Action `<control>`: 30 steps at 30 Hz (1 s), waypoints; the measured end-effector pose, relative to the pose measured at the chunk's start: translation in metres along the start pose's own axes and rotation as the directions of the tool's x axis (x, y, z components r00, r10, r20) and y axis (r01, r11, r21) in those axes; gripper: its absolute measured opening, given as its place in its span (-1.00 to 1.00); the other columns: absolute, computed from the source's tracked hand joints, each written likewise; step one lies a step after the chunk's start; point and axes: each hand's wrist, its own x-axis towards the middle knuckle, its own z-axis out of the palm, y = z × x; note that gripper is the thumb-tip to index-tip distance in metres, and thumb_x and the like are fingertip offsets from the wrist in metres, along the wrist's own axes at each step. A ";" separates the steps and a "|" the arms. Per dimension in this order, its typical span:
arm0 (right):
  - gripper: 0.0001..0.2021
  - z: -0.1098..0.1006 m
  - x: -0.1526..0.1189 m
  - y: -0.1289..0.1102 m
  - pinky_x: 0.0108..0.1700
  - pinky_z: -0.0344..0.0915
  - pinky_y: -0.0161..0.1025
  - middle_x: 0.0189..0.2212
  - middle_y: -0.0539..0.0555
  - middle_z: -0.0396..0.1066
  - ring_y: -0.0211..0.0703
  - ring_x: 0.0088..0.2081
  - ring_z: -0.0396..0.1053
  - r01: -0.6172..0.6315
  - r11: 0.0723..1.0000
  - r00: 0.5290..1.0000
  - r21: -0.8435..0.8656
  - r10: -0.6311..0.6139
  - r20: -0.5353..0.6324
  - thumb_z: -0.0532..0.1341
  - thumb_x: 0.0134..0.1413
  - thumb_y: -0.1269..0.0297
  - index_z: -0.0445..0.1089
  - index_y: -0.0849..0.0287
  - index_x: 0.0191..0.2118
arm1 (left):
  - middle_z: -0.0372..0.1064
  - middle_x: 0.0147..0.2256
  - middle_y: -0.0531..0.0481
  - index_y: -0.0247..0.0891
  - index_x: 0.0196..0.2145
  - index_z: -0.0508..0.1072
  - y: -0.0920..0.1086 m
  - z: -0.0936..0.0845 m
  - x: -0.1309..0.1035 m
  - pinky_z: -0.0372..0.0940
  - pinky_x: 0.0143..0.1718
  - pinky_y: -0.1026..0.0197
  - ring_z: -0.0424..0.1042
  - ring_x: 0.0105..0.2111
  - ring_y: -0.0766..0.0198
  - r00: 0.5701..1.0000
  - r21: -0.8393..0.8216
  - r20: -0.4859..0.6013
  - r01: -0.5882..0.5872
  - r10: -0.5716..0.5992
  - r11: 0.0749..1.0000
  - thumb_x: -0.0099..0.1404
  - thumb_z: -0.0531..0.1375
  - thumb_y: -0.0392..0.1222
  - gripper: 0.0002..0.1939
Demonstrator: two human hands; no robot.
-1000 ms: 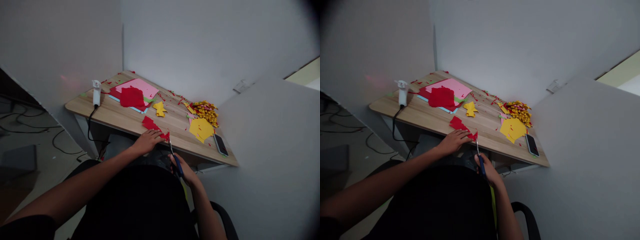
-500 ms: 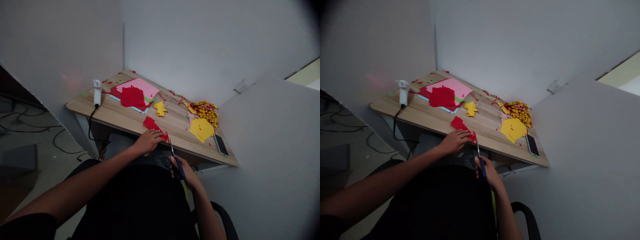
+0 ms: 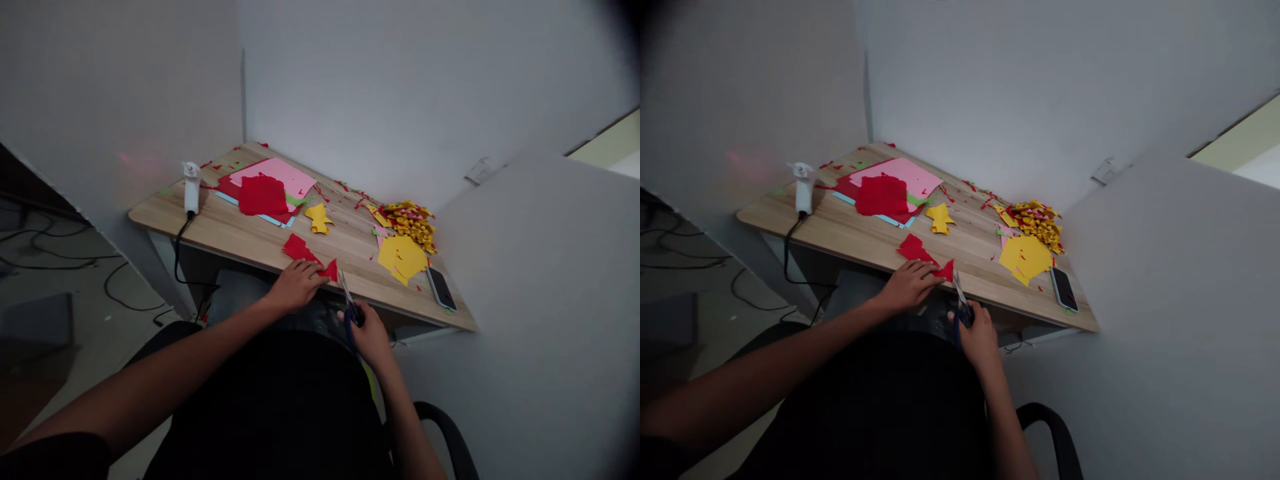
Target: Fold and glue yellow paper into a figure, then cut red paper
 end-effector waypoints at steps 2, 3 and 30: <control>-0.54 0.000 -0.002 -0.002 -0.06 0.27 -0.09 -0.15 0.20 0.43 0.13 -0.08 0.41 -0.005 0.997 1.000 -0.080 0.003 -0.026 0.26 0.04 -0.05 0.41 0.11 -0.01 | 0.33 0.15 -0.07 -0.01 0.13 0.42 0.004 -0.001 0.000 0.12 0.18 -0.03 0.28 0.14 0.06 1.000 0.029 0.024 0.016 -0.016 0.999 0.40 0.11 -0.17 -0.63; -0.55 0.000 -0.002 -0.003 -0.06 0.26 -0.09 -0.15 0.20 0.43 0.14 -0.07 0.41 -0.009 0.994 0.999 -0.109 0.005 -0.037 0.27 0.03 -0.03 0.41 0.11 -0.01 | 0.31 0.16 -0.07 0.00 0.16 0.38 0.006 -0.001 0.000 0.09 0.19 -0.04 0.26 0.15 0.05 0.999 0.043 0.040 0.019 -0.021 0.999 0.38 0.13 -0.17 -0.60; -0.46 -0.013 0.002 -0.031 -0.59 0.33 -0.37 -0.51 -0.06 0.42 -0.30 -0.59 0.38 -0.382 0.723 0.889 0.575 0.117 0.443 0.34 -0.08 -0.22 0.27 0.13 -0.20 | 0.30 0.20 -0.04 -0.05 0.10 0.42 0.011 0.006 -0.002 0.05 0.25 0.01 0.22 0.23 0.09 0.997 0.017 0.028 0.071 -0.071 0.997 0.39 0.10 -0.24 -0.64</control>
